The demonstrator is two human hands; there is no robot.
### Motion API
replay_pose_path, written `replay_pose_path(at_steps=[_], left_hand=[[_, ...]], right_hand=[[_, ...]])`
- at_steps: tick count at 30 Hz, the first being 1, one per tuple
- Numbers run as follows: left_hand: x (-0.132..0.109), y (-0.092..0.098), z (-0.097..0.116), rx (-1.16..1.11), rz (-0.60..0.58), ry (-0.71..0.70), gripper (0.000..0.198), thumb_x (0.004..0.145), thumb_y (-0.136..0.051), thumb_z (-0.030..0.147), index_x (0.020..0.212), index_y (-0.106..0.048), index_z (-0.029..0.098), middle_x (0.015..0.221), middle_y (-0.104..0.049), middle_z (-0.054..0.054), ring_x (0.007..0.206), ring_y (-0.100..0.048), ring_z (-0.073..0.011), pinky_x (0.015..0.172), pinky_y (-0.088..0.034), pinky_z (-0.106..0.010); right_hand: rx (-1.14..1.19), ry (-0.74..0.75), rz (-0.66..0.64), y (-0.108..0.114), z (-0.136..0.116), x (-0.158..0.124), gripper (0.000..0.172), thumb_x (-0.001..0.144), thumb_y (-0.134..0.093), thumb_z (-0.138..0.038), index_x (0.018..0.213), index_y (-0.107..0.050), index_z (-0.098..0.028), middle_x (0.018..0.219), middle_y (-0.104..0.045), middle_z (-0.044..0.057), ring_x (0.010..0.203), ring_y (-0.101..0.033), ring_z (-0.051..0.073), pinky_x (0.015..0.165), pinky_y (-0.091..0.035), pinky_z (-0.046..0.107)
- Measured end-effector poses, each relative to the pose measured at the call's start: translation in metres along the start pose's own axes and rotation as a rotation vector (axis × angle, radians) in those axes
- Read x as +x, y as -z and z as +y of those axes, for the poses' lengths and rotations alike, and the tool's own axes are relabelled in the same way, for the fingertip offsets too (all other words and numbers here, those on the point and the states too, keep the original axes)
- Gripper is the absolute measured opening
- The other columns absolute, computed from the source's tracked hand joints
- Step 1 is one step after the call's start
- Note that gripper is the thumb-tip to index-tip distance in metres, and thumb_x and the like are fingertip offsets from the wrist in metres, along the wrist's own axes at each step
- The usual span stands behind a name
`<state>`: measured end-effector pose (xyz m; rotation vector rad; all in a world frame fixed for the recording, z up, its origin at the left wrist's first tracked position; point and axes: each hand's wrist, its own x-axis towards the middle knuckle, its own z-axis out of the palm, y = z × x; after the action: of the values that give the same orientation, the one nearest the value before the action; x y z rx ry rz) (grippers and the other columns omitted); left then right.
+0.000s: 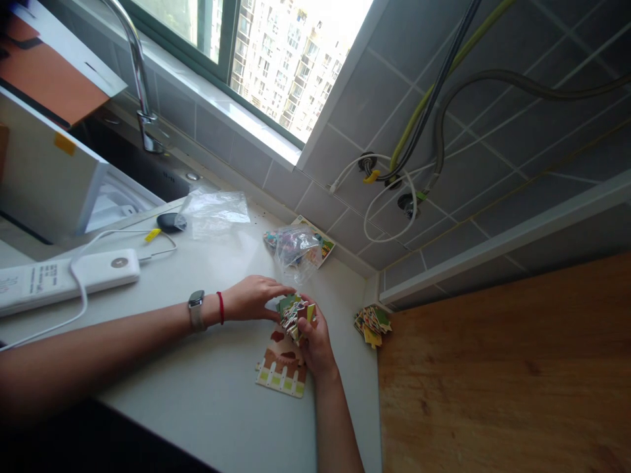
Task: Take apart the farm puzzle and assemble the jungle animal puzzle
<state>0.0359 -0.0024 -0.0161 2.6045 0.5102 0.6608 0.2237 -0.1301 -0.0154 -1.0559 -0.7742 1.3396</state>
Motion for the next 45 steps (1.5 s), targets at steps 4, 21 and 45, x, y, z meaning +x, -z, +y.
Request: replay_pose_path(at_steps=[4, 21, 45], left_hand=[[-0.001, -0.003, 0.004, -0.018, -0.02, 0.027, 0.053, 0.083, -0.083, 0.046, 0.13, -0.066, 0.026, 0.105, -0.079, -0.006, 0.093, -0.076, -0.0273, 0.079, -0.056, -0.033], [-0.021, -0.047, 0.033, -0.204, -0.321, -0.042, 0.148, 0.052, -0.089, 0.075, 0.166, -0.017, 0.013, 0.167, -0.026, -0.029, 0.155, -0.017, -0.0531, 0.124, -0.01, -0.07], [-0.01, -0.035, 0.032, -0.267, -0.238, 0.045, 0.115, 0.049, -0.1, 0.048, 0.149, -0.048, 0.023, 0.142, -0.059, -0.017, 0.138, -0.045, -0.0459, 0.118, -0.031, -0.06]], right_hand=[[-0.022, -0.063, -0.076, -0.003, -0.004, -0.004, 0.073, 0.07, -0.092, -0.045, 0.133, -0.062, -0.022, 0.11, -0.076, 0.008, 0.085, -0.075, 0.024, 0.076, -0.064, 0.037], [0.159, 0.164, 0.416, 0.009, 0.0, 0.015, 0.048, 0.069, -0.093, -0.045, 0.106, -0.069, -0.025, 0.09, -0.076, -0.004, 0.073, -0.071, 0.013, 0.068, -0.058, 0.025], [0.161, 0.242, 0.609, 0.029, 0.007, 0.023, 0.05, 0.069, -0.094, -0.039, 0.109, -0.067, -0.025, 0.092, -0.076, -0.007, 0.078, -0.072, 0.009, 0.072, -0.059, 0.021]])
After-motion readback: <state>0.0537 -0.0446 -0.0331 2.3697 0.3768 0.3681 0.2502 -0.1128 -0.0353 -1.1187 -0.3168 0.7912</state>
